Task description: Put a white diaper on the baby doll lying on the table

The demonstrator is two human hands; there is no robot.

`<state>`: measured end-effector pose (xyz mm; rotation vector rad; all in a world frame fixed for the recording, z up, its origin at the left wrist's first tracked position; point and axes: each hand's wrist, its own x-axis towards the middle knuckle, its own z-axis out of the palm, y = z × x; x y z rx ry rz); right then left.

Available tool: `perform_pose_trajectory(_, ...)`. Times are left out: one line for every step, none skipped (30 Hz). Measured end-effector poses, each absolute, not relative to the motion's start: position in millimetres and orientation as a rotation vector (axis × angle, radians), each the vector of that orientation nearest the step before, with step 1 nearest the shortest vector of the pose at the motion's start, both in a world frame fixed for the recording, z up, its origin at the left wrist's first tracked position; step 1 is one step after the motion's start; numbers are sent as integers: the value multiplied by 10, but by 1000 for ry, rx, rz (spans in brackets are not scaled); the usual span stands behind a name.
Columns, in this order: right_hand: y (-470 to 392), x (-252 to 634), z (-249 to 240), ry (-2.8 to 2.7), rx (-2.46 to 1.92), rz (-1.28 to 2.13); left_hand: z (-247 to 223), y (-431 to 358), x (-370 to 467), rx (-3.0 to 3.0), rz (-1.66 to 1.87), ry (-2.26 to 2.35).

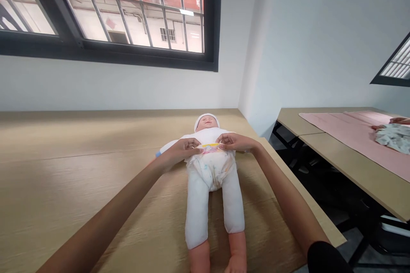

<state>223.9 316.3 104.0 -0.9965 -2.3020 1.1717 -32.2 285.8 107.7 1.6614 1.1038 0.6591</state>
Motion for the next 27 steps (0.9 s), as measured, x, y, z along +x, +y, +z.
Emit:
perform_pose_trajectory(3165, 2238, 1037, -2307, -996, 1171, 1064, 2867, -326, 1647, 667, 1099)
perform_pose_trajectory(3166, 2236, 1036, -2311, -995, 1169, 1050, 2877, -331, 1637, 680, 1092)
perform_pose_trajectory(3166, 2235, 1036, -2317, -989, 1167, 1036, 2887, -337, 1630, 694, 1085)
perform_pose_trajectory(3164, 2233, 1037, -2324, -982, 1165, 1023, 2896, -343, 1626, 703, 1078)
perform_pose_trajectory(3159, 2231, 1040, -2330, -977, 1160, 1012, 2903, -350, 1623, 706, 1069)
perform_pose_trajectory(3152, 2230, 1046, -2331, -975, 1154, 1003, 2908, -357, 1619, 708, 1058)
perform_pose_trajectory(3144, 2228, 1054, -2327, -980, 1152, 996, 2911, -363, 1613, 707, 1043)
perform_pose_trajectory(3134, 2227, 1063, -2317, -988, 1158, 990, 2913, -369, 1607, 705, 1026)
perform_pose_trajectory(3126, 2227, 1073, -2305, -997, 1167, 986, 2913, -375, 1600, 704, 1010)
perform_pose_trajectory(3120, 2226, 1084, -2296, -1003, 1172, 982, 2913, -380, 1591, 706, 995)
perform_pose_trajectory(3116, 2226, 1094, -2292, -1004, 1170, 979, 2913, -385, 1581, 703, 983)
perform_pose_trajectory(3115, 2224, 1102, -2298, -1000, 1159, 976, 2913, -390, 1573, 699, 972)
perform_pose_trajectory(3116, 2222, 1109, -2311, -994, 1137, 974, 2913, -393, 1566, 693, 964)
perform_pose_trajectory(3118, 2219, 1115, -2329, -989, 1110, 973, 2912, -395, 1559, 689, 954)
perform_pose_trajectory(3121, 2214, 1118, -2345, -988, 1083, 974, 2911, -396, 1553, 686, 942)
perform_pose_trajectory(3123, 2209, 1121, -2353, -992, 1062, 977, 2909, -396, 1552, 684, 930)
perform_pose_trajectory(3124, 2203, 1123, -2357, -1005, 1043, 982, 2905, -395, 1555, 680, 919)
perform_pose_trajectory(3121, 2196, 1125, -2358, -1021, 1024, 989, 2900, -393, 1563, 674, 912)
perform_pose_trajectory(3117, 2190, 1127, -2357, -1035, 1007, 998, 2894, -390, 1577, 666, 909)
perform_pose_trajectory(3110, 2185, 1129, -2356, -1042, 999, 1008, 2887, -386, 1594, 658, 909)
perform_pose_trajectory(3103, 2181, 1130, -2353, -1040, 1000, 1017, 2882, -382, 1610, 652, 913)
perform_pose_trajectory(3097, 2179, 1130, -2347, -1032, 1015, 1026, 2877, -379, 1624, 650, 918)
perform_pose_trajectory(3092, 2178, 1130, -2335, -1019, 1044, 1033, 2874, -376, 1634, 651, 921)
perform_pose_trajectory(3088, 2178, 1129, -2317, -1006, 1087, 1039, 2873, -373, 1641, 652, 925)
perform_pose_trajectory(3087, 2178, 1128, -2293, -998, 1135, 1042, 2873, -371, 1646, 649, 931)
perform_pose_trajectory(3087, 2178, 1126, -2269, -996, 1180, 1042, 2875, -369, 1649, 645, 937)
perform_pose_trajectory(3087, 2177, 1126, -2248, -999, 1218, 1041, 2877, -367, 1649, 641, 943)
